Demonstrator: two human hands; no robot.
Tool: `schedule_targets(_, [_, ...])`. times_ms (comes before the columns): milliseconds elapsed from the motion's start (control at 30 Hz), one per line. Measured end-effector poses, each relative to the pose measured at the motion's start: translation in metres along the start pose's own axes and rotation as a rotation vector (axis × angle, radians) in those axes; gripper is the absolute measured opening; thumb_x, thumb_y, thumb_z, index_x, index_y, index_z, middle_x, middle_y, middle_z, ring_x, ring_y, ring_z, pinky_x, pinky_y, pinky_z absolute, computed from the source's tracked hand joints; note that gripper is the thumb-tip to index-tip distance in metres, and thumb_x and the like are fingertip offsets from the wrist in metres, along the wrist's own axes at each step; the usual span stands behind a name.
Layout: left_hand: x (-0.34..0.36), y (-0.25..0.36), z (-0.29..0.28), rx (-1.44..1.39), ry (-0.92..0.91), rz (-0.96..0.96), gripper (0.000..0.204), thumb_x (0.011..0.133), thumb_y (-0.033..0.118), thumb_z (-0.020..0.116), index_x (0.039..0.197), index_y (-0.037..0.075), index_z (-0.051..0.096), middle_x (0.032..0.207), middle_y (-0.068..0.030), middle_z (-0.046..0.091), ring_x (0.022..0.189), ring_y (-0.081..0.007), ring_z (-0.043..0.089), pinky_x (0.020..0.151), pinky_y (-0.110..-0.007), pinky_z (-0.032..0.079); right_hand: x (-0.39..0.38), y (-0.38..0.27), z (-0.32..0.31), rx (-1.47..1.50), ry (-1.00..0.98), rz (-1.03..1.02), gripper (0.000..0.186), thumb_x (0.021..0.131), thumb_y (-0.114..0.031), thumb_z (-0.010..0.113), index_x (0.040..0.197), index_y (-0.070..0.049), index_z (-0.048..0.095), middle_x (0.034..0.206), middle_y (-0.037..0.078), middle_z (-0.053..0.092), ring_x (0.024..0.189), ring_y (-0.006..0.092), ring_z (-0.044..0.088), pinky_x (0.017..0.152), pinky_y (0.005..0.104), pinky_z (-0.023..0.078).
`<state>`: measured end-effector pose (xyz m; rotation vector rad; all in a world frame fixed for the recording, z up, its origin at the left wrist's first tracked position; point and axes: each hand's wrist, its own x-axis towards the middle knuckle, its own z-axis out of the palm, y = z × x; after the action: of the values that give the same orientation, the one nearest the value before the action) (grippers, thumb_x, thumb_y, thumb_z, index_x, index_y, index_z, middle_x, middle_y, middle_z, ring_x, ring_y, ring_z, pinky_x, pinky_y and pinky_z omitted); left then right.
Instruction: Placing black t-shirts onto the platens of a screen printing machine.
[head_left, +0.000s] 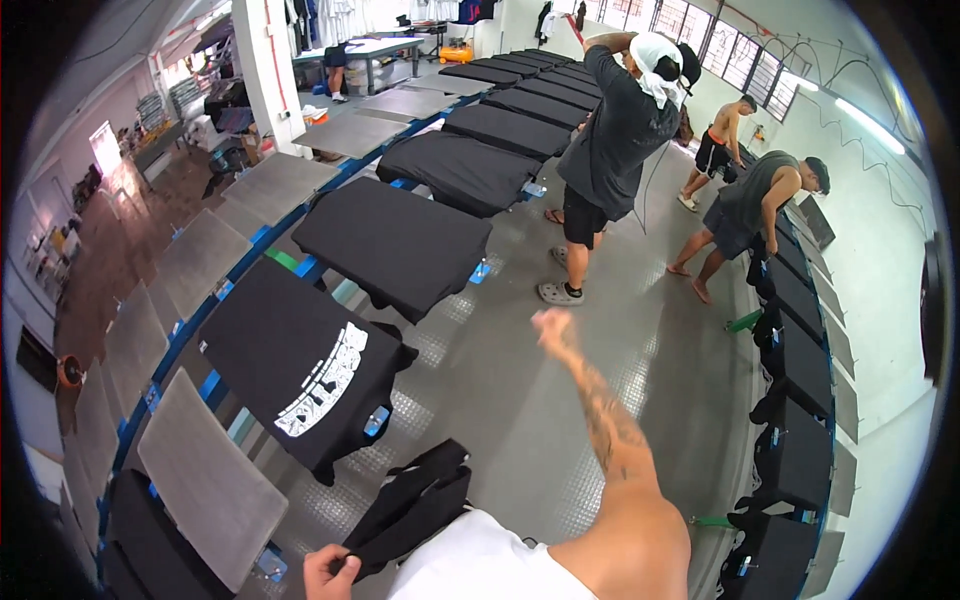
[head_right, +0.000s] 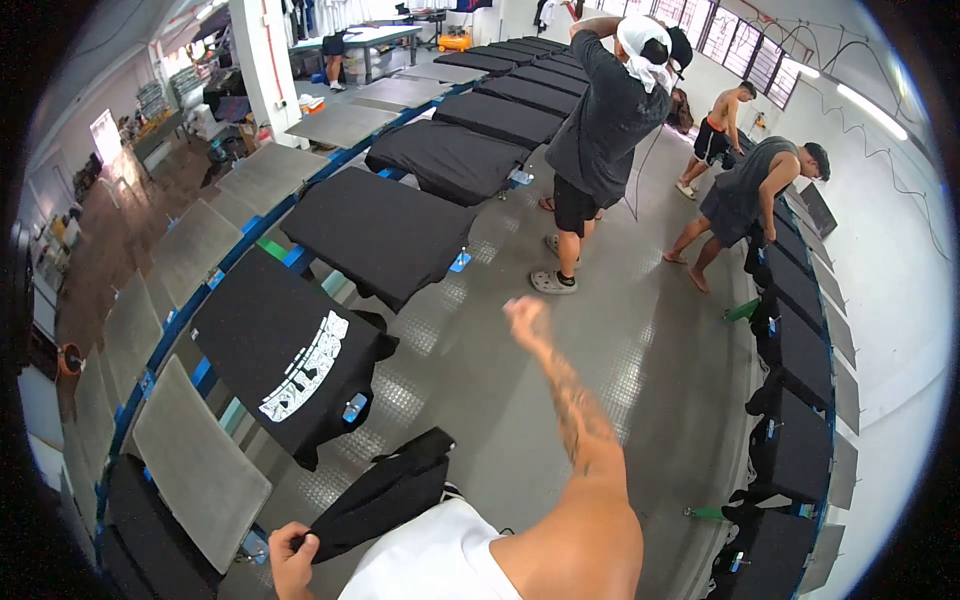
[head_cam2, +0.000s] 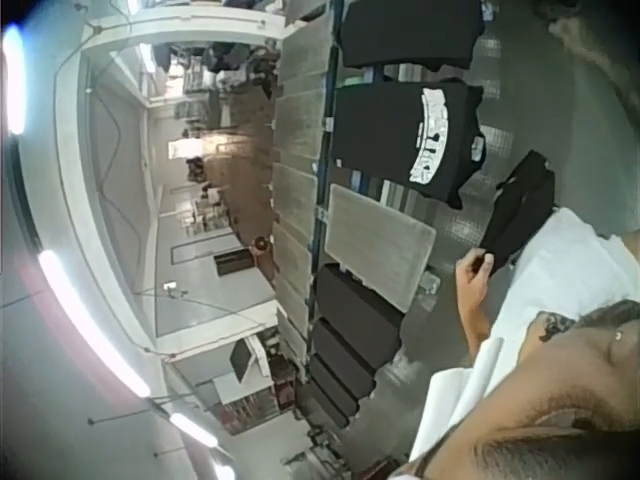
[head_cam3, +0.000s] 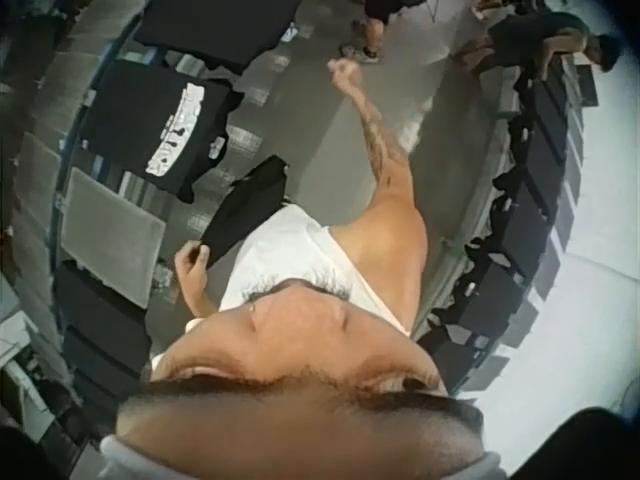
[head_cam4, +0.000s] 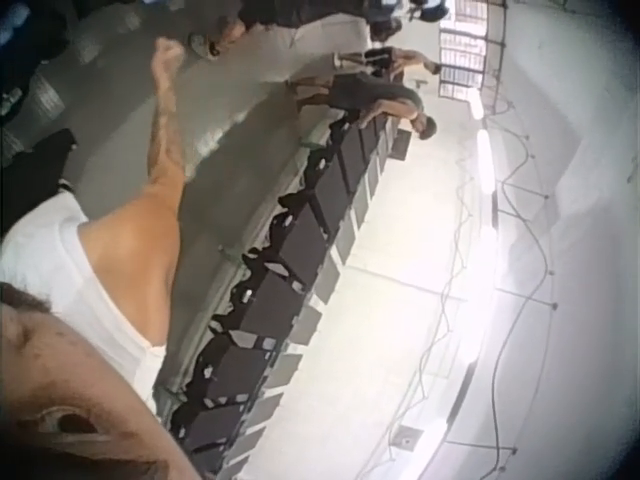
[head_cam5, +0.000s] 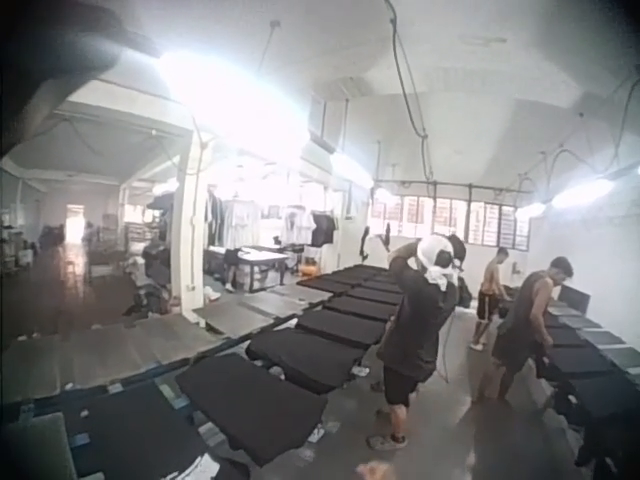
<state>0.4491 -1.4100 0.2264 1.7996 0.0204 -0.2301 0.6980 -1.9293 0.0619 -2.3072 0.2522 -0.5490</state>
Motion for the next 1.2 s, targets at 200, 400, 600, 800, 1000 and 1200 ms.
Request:
schedule_targets(200, [0.034,0.031,0.057,0.263,-0.174,0.170,0.011,0.074,0.007,0.069,0.078,-0.001,0.062,0.056,-0.0101,0.055,0.050,-0.0103,0.052,0.048,-0.026,0.037,-0.176,-0.197,0.037,0.894,-0.979,-0.152,0.037,0.084,-0.014,0.062,0.119,-0.004,0.053,0.107,0.008,0.060,0.091,0.0149,0.061,0.080,0.0308,0.050])
schedule_targets(400, [0.015,0.028,0.041,0.184,-0.113,0.262,0.010,0.075,0.007,0.069,0.078,-0.001,0.064,0.058,-0.0083,0.060,0.051,-0.0079,0.054,0.049,-0.025,0.041,-0.207,-0.265,0.014,1.125,-1.562,-0.310,0.051,0.083,-0.025,0.066,0.124,-0.001,0.050,0.096,0.005,0.058,0.091,0.0152,0.054,0.086,0.0314,0.044])
schedule_targets(600, [-0.039,0.012,-0.022,0.265,0.014,0.346,0.019,0.076,0.012,0.069,0.069,-0.002,0.059,0.053,-0.0066,0.056,0.047,-0.0092,0.050,0.047,-0.025,0.036,-0.274,-0.305,0.034,0.734,-1.354,-0.611,0.018,0.087,-0.014,0.059,0.093,0.003,0.055,0.076,0.013,0.058,0.070,0.0208,0.057,0.064,0.0359,0.043])
schedule_targets(800, [-0.109,-0.004,-0.089,0.375,0.095,0.286,0.018,0.074,0.013,0.069,0.067,0.000,0.060,0.055,-0.0078,0.057,0.049,-0.0160,0.053,0.052,-0.028,0.039,-0.345,-0.367,0.055,0.812,-1.123,-0.525,0.016,0.091,-0.013,0.055,0.087,0.002,0.055,0.074,0.016,0.058,0.069,0.0296,0.058,0.065,0.0387,0.044])
schedule_targets(1000, [-0.157,-0.016,-0.128,0.622,0.013,0.458,0.013,0.064,0.011,0.073,0.069,0.003,0.064,0.063,-0.0109,0.061,0.063,-0.0296,0.059,0.067,-0.036,0.041,-0.401,-0.427,0.055,0.825,-1.035,-0.641,0.021,0.089,-0.018,0.059,0.084,0.001,0.056,0.068,0.015,0.057,0.061,0.0285,0.057,0.057,0.0371,0.043])
schedule_targets(1200, [-0.206,-0.031,-0.193,0.809,0.030,0.390,0.015,0.067,0.013,0.071,0.072,0.002,0.062,0.065,-0.0120,0.060,0.060,-0.0291,0.058,0.061,-0.034,0.041,-0.447,-0.422,0.089,0.673,-1.186,-0.710,0.025,0.093,-0.022,0.053,0.086,0.002,0.053,0.064,0.019,0.055,0.059,0.0343,0.056,0.056,0.0390,0.042])
